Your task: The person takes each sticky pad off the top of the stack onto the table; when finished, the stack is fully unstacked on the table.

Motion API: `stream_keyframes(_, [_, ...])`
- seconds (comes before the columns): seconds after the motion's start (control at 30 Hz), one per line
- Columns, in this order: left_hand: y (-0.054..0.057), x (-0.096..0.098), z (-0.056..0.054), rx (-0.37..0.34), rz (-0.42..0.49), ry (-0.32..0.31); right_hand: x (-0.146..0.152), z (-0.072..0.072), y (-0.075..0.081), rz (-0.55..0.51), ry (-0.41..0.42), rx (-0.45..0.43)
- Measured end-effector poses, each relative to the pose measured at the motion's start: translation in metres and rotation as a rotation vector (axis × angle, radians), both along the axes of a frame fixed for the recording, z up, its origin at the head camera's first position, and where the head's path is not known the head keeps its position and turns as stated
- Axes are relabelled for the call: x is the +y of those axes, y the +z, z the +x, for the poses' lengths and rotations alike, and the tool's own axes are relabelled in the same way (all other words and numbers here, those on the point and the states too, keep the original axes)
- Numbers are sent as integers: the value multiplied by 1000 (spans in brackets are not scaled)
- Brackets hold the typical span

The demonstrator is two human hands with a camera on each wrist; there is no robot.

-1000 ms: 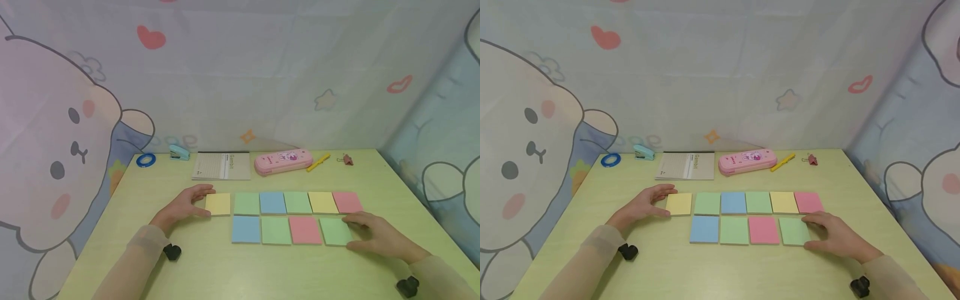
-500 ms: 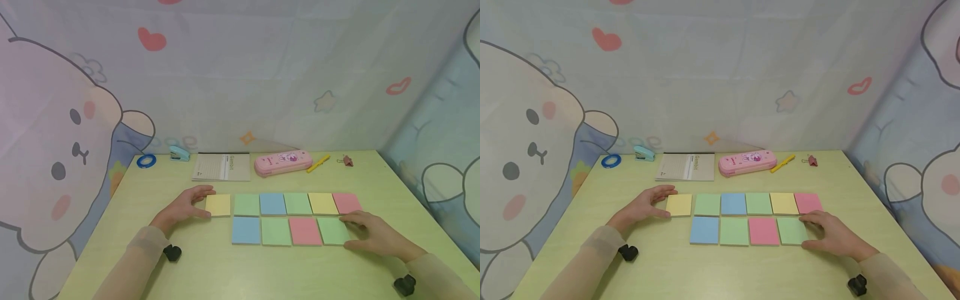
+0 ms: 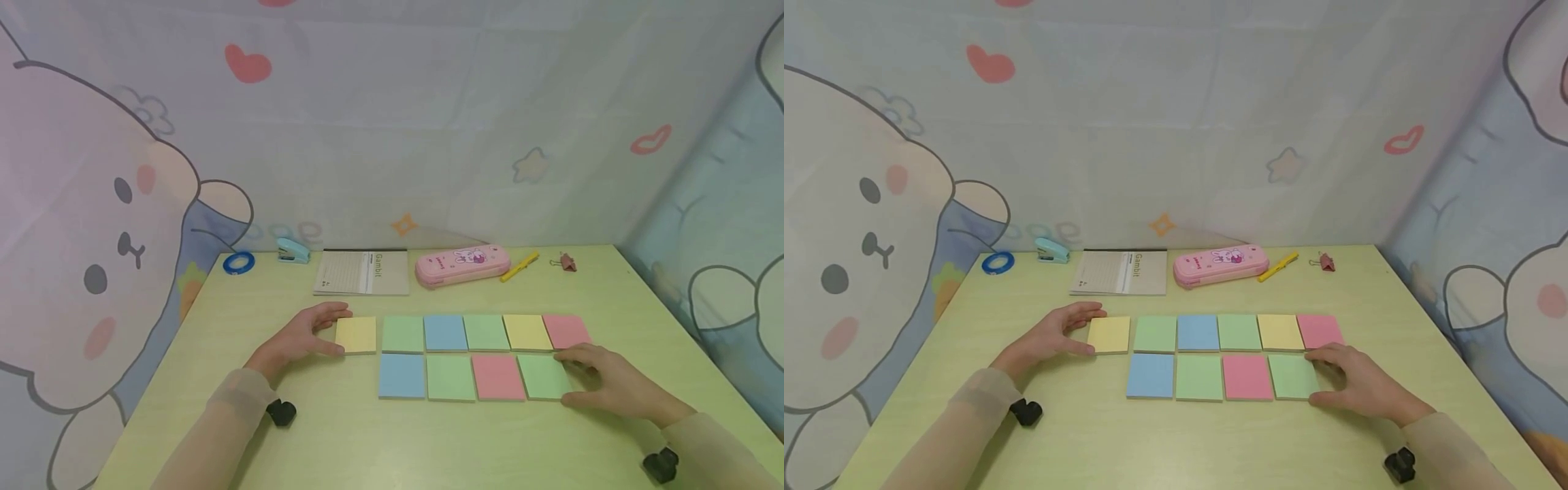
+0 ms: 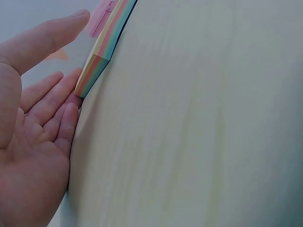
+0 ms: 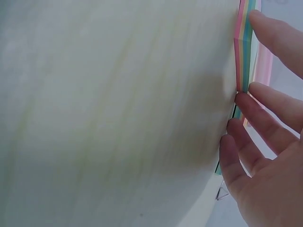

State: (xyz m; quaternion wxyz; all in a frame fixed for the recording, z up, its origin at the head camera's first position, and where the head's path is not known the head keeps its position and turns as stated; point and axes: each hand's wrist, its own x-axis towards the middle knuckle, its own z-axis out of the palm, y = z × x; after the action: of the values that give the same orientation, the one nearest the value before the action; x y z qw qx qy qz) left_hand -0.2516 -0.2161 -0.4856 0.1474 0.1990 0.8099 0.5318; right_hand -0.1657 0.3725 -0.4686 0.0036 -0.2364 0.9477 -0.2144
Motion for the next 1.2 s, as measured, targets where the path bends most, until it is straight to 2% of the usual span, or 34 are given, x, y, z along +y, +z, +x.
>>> stream_keyframes(0.67, [-2, -1, -1, 26, -17, -5, 0, -1, 1, -4, 3, -14])
stream_keyframes(0.8, [-2, -1, -1, 13, -5, -9, -5, -3, 9, -72, 2, 22])
stream_keyframes(0.9, [-2, -2, -2, 11, -1, -5, -20, -8, 19, -163, 2, 93])
stream_keyframes(1.0, [-1, -2, -2, 16, 1, 0, -45, -18, 30, -198, 9, 142])
stream_keyframes(1.07, [-1, -2, -2, 4, 11, 0, -65, -26, 35, -204, 31, 134])
stream_keyframes(1.2, [-2, -1, -2, -19, 17, -9, -110, -43, 43, -220, 96, 51])
